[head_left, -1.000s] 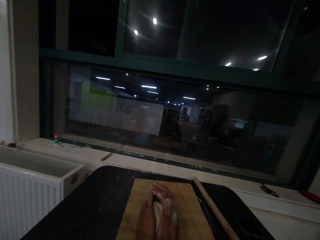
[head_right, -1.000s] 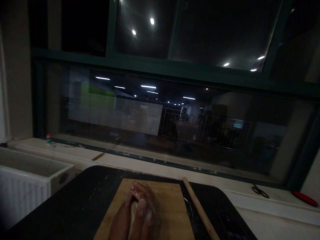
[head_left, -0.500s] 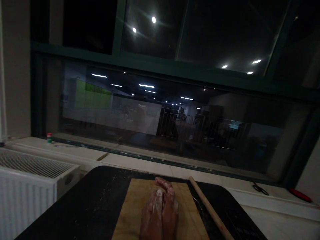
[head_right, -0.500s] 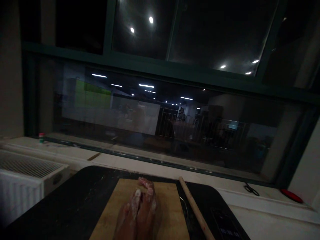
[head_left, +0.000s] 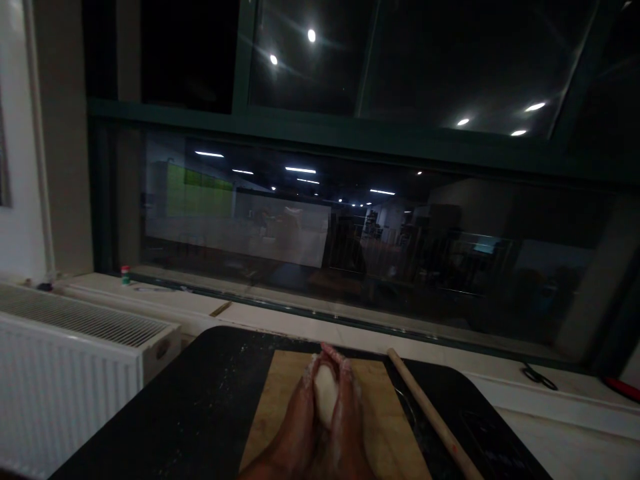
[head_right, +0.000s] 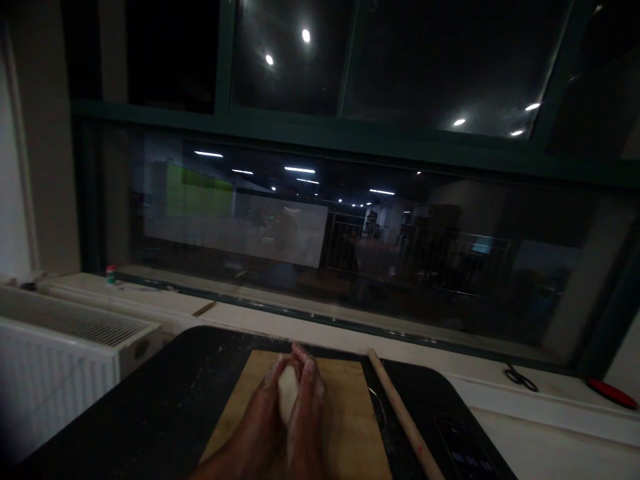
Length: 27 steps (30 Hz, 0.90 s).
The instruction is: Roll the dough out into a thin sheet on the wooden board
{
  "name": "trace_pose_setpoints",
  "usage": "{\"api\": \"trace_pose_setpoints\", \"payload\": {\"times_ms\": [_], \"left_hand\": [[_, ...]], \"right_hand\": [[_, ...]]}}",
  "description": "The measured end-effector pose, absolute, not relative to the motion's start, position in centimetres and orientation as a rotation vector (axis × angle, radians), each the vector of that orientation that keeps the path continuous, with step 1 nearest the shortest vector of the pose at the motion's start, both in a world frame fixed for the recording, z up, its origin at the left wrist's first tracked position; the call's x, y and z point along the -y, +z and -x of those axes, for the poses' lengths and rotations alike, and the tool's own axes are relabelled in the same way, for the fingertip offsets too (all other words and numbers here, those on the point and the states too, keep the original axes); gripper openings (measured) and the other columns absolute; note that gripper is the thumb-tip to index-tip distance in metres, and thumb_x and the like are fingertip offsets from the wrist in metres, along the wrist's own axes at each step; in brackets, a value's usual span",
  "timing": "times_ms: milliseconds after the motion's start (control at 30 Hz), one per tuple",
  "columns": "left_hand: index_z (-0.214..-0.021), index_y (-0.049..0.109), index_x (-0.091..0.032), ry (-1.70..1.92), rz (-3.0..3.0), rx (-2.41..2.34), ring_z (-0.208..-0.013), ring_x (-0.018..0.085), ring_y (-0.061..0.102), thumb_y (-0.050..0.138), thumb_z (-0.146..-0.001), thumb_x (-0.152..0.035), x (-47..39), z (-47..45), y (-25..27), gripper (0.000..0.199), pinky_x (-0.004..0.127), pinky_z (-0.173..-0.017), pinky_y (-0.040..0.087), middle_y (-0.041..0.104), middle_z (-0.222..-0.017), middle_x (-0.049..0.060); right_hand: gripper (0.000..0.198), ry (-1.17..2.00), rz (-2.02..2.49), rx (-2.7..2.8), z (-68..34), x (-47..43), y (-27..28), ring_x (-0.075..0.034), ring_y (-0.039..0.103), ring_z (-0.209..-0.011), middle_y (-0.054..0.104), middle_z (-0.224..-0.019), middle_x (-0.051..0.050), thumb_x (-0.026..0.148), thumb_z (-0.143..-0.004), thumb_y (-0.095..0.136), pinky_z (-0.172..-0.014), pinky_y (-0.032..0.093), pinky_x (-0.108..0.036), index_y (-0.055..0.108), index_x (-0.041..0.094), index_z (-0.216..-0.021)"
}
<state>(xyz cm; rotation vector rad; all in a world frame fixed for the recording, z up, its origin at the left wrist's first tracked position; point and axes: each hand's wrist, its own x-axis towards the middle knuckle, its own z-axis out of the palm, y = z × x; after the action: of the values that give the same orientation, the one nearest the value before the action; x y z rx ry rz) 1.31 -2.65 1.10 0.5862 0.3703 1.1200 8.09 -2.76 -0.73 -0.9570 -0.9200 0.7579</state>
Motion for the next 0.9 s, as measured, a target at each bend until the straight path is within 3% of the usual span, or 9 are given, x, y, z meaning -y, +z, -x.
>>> {"api": "trace_pose_setpoints", "payload": {"times_ms": [100,167,233,333,433,667,900], "left_hand": [[-0.114,0.073,-0.015,1.033,-0.74,-0.207,-0.125,0.033,0.059,0.074,-0.082,-0.043,2.3,-0.5,1.4,0.043,0.044,-0.107,0.046,0.069,-0.127,0.015],[-0.129,0.066,-0.021,0.973,-0.824,-0.196,-0.127,0.034,0.057,0.072,-0.085,-0.037,2.1,0.1,1.8,0.048,0.046,-0.101,0.049,0.062,-0.14,0.014],[-0.133,0.063,-0.026,0.974,-0.832,-0.228,-0.124,0.032,0.06,0.074,-0.081,-0.034,2.1,0.4,2.0,0.053,0.045,-0.097,0.051,0.063,-0.139,0.011],[-0.111,0.073,-0.02,1.08,-0.768,-0.325,-0.108,0.028,0.067,0.074,-0.075,-0.04,2.2,0.0,1.5,0.041,0.039,-0.094,0.051,0.075,-0.11,0.008],[-0.09,0.074,-0.017,1.158,-0.646,-0.472,-0.097,0.026,0.069,0.076,-0.072,-0.044,2.3,-0.5,0.9,0.033,0.035,-0.091,0.051,0.076,-0.091,0.006],[-0.096,0.074,-0.016,1.18,-0.613,-0.423,-0.099,0.025,0.069,0.079,-0.074,-0.048,3.0,-1.2,1.3,0.039,0.034,-0.095,0.049,0.076,-0.095,0.006],[-0.087,0.073,-0.017,1.205,-0.818,-0.662,-0.091,0.027,0.068,0.082,-0.069,-0.054,3.2,-0.7,0.8,0.042,0.035,-0.084,0.051,0.074,-0.086,0.007]], "right_hand": [[0.062,0.652,0.959,0.856,-9.7,2.1,-0.6,-0.025,0.058,-0.126,0.066,-0.133,-0.008,0.073,-0.091,0.044,-0.109,0.042,-0.042,0.068,0.024,-0.121],[0.061,0.642,0.947,0.839,-10.5,1.9,-0.3,-0.025,0.058,-0.126,0.066,-0.133,-0.008,0.071,-0.091,0.045,-0.108,0.043,-0.043,0.067,0.024,-0.122],[0.06,0.647,0.944,0.853,-10.6,2.1,0.0,-0.025,0.057,-0.127,0.064,-0.135,-0.008,0.07,-0.092,0.044,-0.108,0.043,-0.043,0.065,0.024,-0.125],[0.06,0.633,0.949,0.97,-9.3,2.9,0.3,-0.025,0.056,-0.127,0.062,-0.138,-0.008,0.07,-0.093,0.045,-0.108,0.042,-0.044,0.064,0.025,-0.129],[0.054,0.586,0.959,1.13,-7.5,3.9,0.5,-0.023,0.055,-0.129,0.061,-0.139,-0.007,0.065,-0.096,0.043,-0.112,0.04,-0.043,0.066,0.027,-0.127],[0.056,0.459,0.998,1.114,-8.1,4.1,0.6,-0.023,0.051,-0.133,0.059,-0.141,-0.007,0.061,-0.101,0.033,-0.114,0.036,-0.044,0.065,0.025,-0.128],[0.061,0.498,0.997,1.025,-9.1,3.8,0.8,-0.024,0.052,-0.132,0.061,-0.138,-0.009,0.068,-0.097,0.035,-0.111,0.039,-0.044,0.066,0.024,-0.125]]}}
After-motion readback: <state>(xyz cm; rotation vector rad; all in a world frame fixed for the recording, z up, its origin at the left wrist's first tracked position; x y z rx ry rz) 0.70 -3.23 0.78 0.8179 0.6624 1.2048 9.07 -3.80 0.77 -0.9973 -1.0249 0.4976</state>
